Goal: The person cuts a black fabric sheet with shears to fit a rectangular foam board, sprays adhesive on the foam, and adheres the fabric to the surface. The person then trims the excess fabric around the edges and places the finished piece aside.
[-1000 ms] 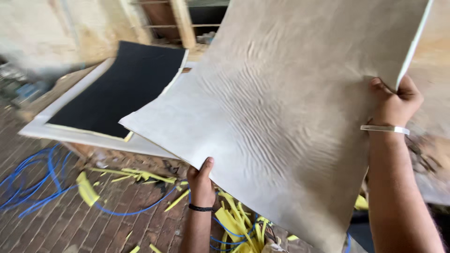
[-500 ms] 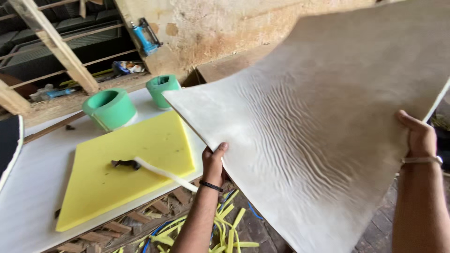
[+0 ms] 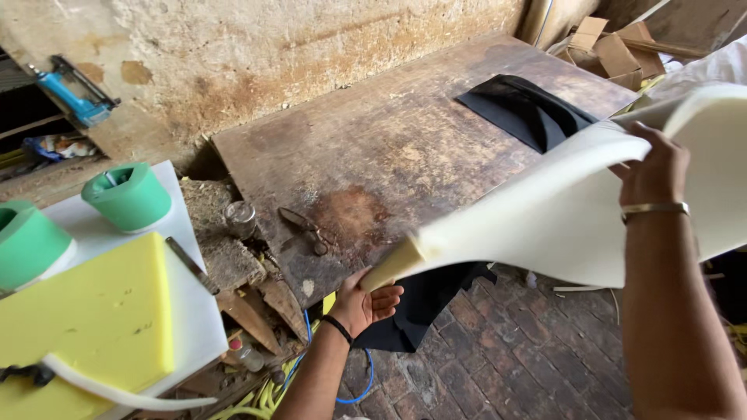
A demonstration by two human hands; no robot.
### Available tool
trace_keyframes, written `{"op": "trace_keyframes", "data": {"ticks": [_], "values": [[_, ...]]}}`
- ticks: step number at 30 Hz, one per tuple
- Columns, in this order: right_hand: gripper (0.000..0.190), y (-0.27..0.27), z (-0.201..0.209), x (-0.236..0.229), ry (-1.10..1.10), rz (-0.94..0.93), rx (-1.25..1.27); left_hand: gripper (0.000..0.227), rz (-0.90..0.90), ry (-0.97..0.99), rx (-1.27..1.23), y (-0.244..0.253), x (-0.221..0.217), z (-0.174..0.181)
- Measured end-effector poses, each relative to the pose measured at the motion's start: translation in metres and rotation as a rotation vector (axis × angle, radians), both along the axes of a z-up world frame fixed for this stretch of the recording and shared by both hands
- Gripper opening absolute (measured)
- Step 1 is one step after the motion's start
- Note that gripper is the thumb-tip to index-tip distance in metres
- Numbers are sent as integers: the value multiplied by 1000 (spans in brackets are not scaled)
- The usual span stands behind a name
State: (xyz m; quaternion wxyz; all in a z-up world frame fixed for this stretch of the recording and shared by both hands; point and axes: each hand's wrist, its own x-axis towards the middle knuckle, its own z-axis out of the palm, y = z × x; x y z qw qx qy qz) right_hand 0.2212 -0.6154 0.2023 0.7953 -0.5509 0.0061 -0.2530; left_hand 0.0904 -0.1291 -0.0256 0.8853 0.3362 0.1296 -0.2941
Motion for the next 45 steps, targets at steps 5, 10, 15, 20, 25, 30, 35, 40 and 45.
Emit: {"op": "trace_keyframes", "data": {"ticks": [5,10,15,20,25,30,35,40,45], "values": [[23,46,10,101,148,-64,-284,52,48,82,-11,-15,27,-13],[21,124,5,223,132,70,-390,46,167,221,-69,-6,82,-54],[24,217,-1,331,214,260,-408,43,368,276,-179,23,178,-113],[61,290,-46,390,286,757,-309,47,661,370,-217,50,268,-135],[53,280,-173,363,492,769,-1161,73,795,388,-201,92,338,-151],[52,180,-253,335,961,688,-1071,67,843,497,74,123,384,-160],[47,84,-296,349,1104,458,-927,44,673,101,1369,62,427,-167],[53,12,-331,400,1076,285,-901,68,73,-429,1748,-80,455,-144],[71,-67,-358,500,1005,216,-948,86,-402,-473,1808,-207,484,-89]]}}
